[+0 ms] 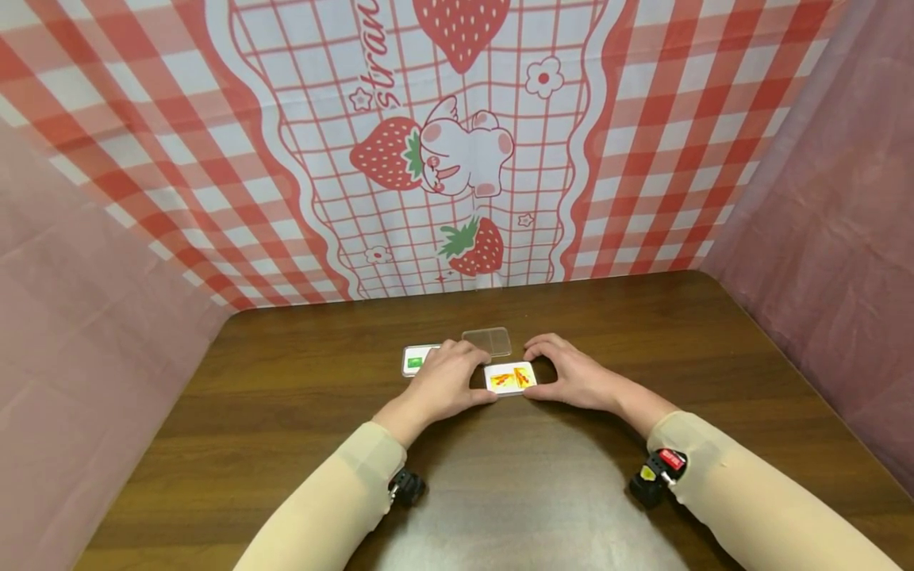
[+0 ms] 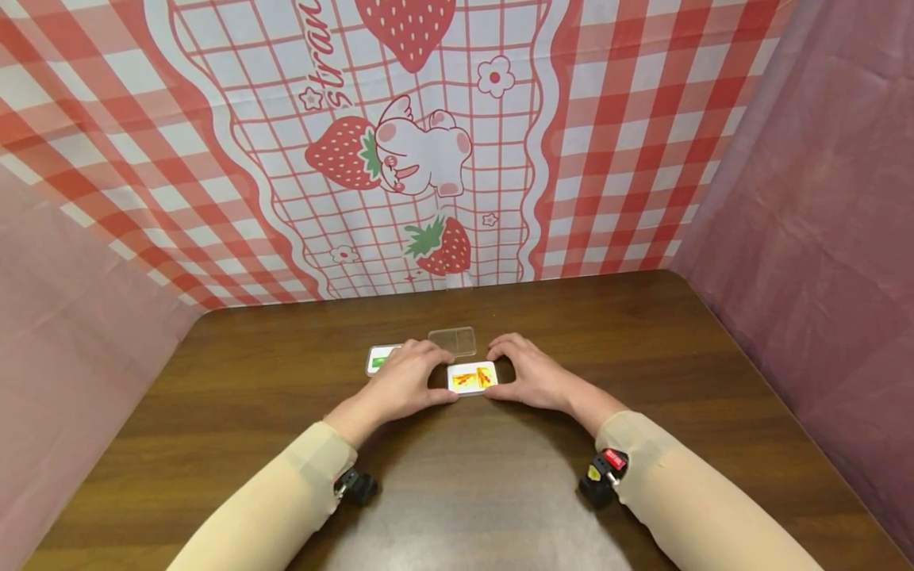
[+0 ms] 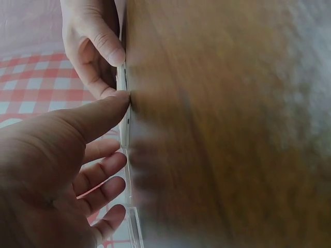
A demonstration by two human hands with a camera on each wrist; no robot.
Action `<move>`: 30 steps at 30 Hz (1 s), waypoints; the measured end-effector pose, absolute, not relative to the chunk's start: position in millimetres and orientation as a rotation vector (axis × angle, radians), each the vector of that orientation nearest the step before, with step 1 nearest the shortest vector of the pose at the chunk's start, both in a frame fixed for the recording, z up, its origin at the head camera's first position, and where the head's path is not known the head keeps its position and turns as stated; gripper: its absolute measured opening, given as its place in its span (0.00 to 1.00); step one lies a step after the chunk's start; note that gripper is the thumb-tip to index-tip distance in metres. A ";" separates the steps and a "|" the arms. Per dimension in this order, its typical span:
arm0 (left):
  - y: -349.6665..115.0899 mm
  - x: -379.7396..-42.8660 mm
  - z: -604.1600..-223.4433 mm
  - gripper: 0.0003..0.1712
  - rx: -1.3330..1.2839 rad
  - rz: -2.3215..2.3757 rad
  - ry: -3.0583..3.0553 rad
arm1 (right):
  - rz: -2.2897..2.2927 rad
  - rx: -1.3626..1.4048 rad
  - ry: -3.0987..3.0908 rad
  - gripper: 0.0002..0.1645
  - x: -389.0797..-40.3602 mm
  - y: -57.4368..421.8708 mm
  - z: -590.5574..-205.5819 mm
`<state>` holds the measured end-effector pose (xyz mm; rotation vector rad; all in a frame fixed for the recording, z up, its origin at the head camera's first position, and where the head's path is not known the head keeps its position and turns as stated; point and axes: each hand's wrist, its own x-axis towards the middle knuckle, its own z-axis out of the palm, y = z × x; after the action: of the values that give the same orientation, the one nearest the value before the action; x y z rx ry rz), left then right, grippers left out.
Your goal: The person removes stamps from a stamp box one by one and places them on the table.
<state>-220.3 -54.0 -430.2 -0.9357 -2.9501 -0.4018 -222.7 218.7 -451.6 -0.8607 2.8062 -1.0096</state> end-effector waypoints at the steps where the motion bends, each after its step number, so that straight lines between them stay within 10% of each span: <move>1: -53.8 -220.6 -430.4 0.34 -0.938 -0.402 -2.949 | -1.010 -0.859 2.806 0.26 -222.6 218.9 -451.6; 30: -53.7 -224.4 -430.9 0.32 -0.958 -0.442 -2.958 | -1.081 -0.829 2.762 0.22 -226.2 225.7 -445.7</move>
<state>-224.4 -53.7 -430.9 -0.9584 -2.9577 -0.4415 -226.2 225.7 -445.7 -0.8289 2.7620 -1.0807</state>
